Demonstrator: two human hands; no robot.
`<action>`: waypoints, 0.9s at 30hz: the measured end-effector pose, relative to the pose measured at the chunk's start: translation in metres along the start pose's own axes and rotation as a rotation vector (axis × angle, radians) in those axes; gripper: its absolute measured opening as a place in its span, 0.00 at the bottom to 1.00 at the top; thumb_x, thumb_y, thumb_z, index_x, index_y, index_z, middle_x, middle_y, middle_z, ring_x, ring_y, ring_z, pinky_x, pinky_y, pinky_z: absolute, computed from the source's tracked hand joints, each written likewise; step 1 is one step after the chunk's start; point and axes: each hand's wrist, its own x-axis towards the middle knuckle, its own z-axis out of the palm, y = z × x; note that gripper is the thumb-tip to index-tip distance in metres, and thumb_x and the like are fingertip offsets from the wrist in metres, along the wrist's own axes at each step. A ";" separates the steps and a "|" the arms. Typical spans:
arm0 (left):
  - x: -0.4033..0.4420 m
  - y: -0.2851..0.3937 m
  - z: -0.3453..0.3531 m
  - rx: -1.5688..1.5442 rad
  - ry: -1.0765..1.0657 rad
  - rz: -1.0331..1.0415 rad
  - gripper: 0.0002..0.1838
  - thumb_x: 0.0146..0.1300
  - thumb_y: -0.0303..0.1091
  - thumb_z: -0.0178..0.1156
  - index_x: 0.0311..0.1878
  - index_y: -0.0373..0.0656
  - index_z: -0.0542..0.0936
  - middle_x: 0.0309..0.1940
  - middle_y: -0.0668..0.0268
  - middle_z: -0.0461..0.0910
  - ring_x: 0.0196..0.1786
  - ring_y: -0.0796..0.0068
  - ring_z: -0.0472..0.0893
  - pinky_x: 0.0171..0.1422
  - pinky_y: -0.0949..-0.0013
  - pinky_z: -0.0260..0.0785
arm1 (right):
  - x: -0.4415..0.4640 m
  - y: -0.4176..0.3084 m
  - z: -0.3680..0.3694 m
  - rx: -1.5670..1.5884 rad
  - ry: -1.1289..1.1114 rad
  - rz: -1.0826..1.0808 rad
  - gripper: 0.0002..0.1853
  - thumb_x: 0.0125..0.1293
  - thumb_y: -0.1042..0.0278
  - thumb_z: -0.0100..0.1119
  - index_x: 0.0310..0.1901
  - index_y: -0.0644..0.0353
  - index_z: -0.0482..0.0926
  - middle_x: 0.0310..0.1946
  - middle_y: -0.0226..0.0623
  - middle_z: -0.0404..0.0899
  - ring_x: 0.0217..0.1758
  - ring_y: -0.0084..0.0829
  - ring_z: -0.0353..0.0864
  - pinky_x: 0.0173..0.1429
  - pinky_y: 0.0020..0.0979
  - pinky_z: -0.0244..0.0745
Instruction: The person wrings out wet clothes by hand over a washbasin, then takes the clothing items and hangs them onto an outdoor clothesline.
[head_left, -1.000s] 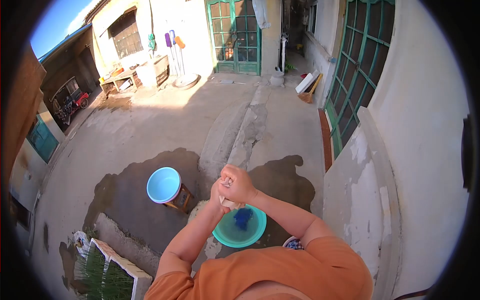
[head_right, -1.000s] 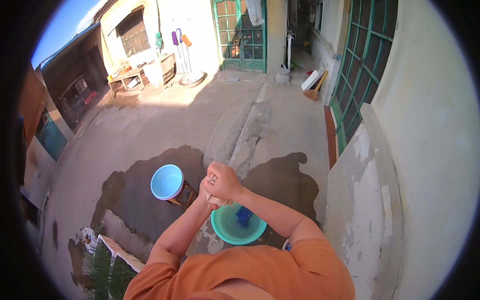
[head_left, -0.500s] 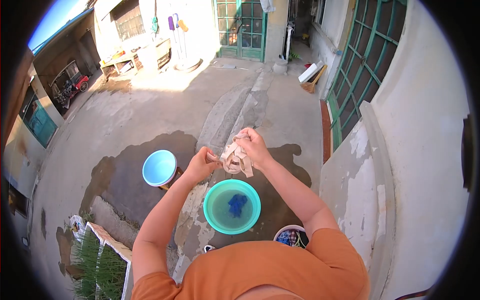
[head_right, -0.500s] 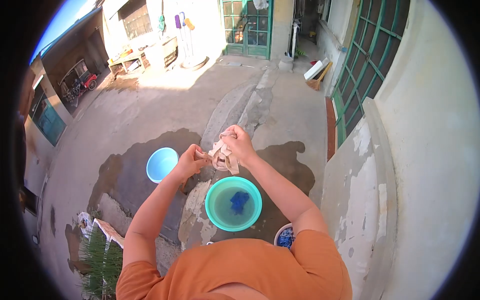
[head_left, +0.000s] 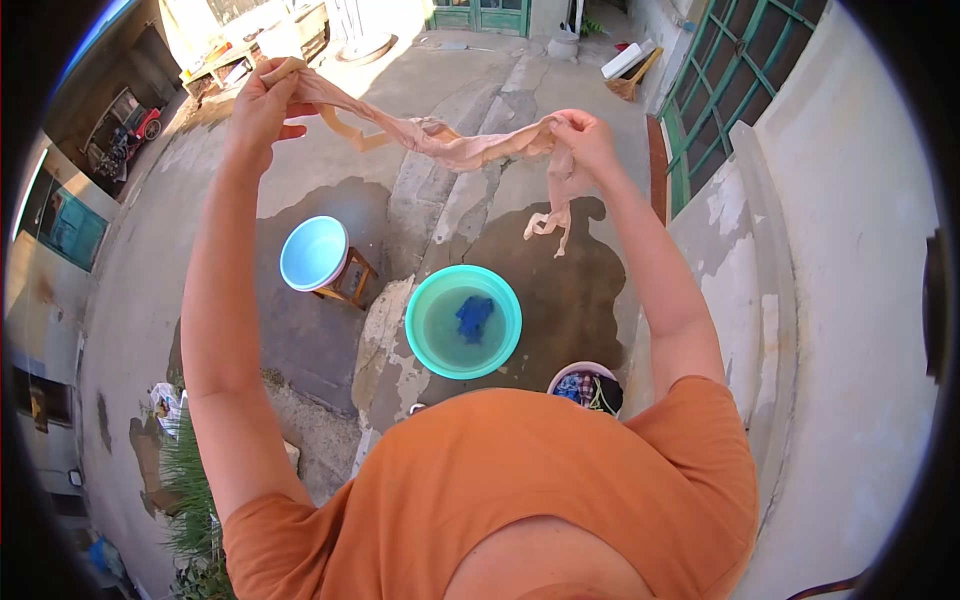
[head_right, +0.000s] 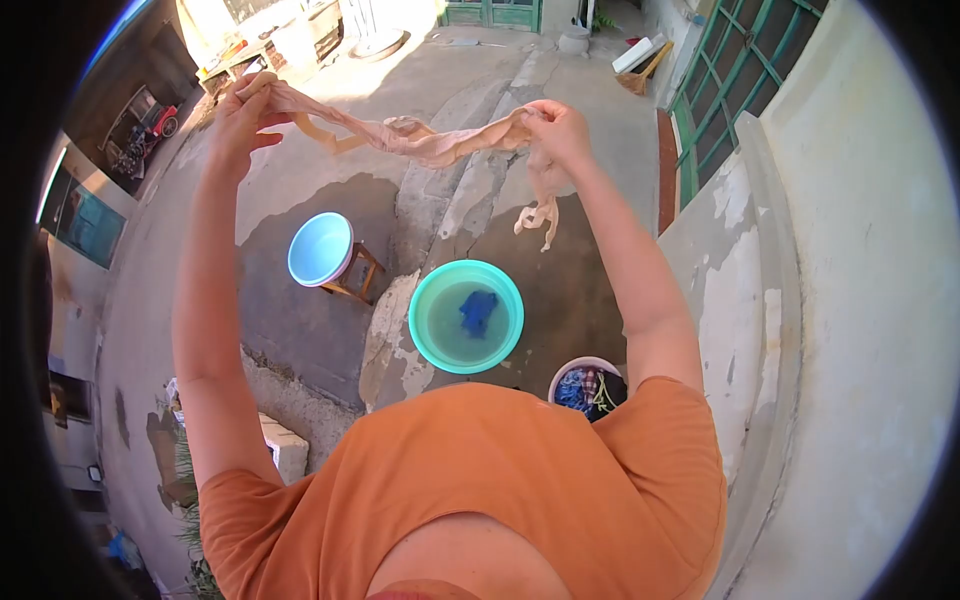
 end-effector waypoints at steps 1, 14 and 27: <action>0.003 0.007 -0.004 0.011 0.021 -0.004 0.14 0.67 0.43 0.48 0.54 0.54 0.68 0.40 0.69 0.78 0.38 0.75 0.81 0.34 0.72 0.71 | 0.000 0.003 -0.005 -0.003 0.019 -0.006 0.11 0.56 0.65 0.60 0.39 0.61 0.79 0.28 0.25 0.77 0.30 0.16 0.73 0.36 0.22 0.69; 0.029 0.148 0.012 -0.174 0.012 0.158 0.06 0.67 0.38 0.45 0.36 0.50 0.70 0.24 0.68 0.75 0.25 0.73 0.80 0.26 0.73 0.74 | -0.029 -0.018 0.000 0.056 -0.097 -0.081 0.11 0.62 0.60 0.57 0.31 0.59 0.74 0.22 0.19 0.69 0.27 0.13 0.63 0.31 0.19 0.62; -0.068 0.000 0.156 -0.437 0.114 0.636 0.24 0.59 0.30 0.54 0.61 0.44 0.66 0.60 0.55 0.64 0.66 0.56 0.58 0.66 0.59 0.53 | -0.072 -0.180 0.058 0.394 -0.307 -0.565 0.06 0.64 0.68 0.52 0.36 0.62 0.74 0.26 0.25 0.71 0.31 0.16 0.66 0.37 0.21 0.64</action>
